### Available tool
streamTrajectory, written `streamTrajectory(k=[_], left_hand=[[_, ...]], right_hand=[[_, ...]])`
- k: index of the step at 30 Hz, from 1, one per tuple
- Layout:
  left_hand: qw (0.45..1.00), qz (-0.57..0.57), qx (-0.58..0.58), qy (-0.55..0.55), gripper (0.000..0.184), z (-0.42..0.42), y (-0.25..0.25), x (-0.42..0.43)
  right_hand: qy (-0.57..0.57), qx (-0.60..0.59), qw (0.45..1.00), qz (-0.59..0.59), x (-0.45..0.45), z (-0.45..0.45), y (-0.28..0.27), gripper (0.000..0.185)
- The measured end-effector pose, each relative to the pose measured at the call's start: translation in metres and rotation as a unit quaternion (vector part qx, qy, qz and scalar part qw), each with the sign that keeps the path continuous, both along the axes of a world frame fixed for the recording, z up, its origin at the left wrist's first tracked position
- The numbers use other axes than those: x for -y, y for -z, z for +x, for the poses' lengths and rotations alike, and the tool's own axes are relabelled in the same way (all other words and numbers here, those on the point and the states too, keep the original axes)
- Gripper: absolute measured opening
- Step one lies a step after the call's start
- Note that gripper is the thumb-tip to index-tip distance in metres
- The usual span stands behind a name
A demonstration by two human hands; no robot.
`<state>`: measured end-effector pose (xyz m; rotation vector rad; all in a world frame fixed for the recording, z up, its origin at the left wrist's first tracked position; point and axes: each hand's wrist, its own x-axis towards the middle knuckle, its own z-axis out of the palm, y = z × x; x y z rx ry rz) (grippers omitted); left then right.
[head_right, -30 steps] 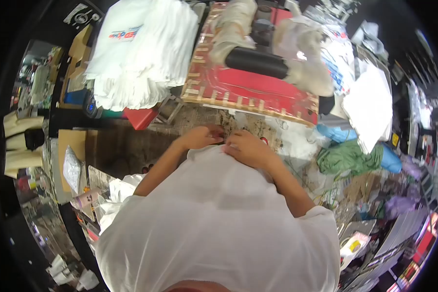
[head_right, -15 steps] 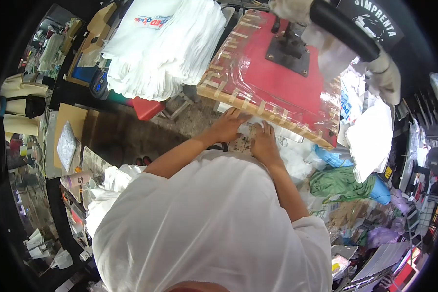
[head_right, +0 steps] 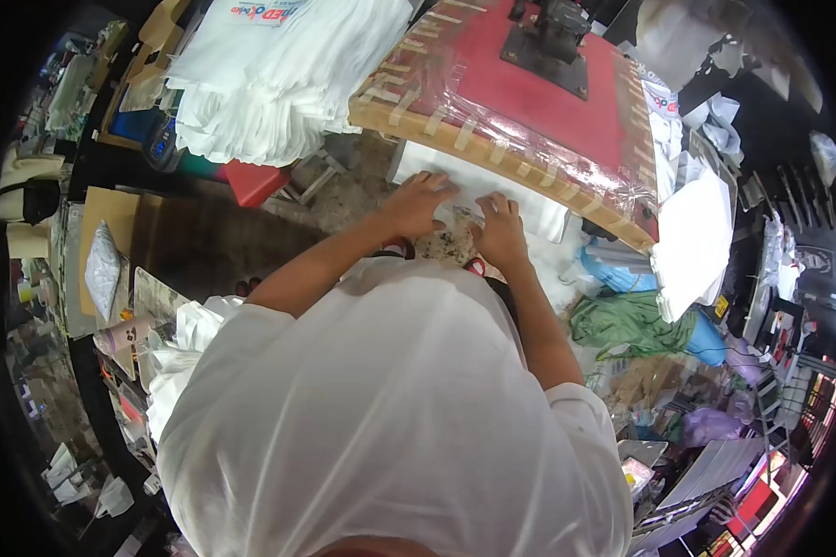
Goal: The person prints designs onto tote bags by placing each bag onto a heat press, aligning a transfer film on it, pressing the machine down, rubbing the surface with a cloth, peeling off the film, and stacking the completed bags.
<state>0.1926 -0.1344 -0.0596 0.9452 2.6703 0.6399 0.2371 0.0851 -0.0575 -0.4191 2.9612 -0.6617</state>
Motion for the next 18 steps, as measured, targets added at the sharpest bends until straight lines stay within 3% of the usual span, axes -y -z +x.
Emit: streamTrajectory(k=[7, 13, 18], left_hand=[[1.0, -0.019, 0.002, -0.005, 0.071, 0.001, 0.003, 0.0], [0.999, -0.035, 0.021, -0.001, 0.069, -0.005, 0.005, 0.0], [0.998, -0.047, 0.047, -0.007, 0.071, -0.002, -0.002, 0.001]], right_hand=[[0.052, -0.034, 0.993, -0.097, 0.009, -0.066, 0.011, 0.012], [0.038, -0.168, 0.985, -0.017, 0.03, -0.171, 0.042, 0.013], [0.065, -0.275, 0.959, 0.025, 0.05, -0.207, 0.042, 0.014]])
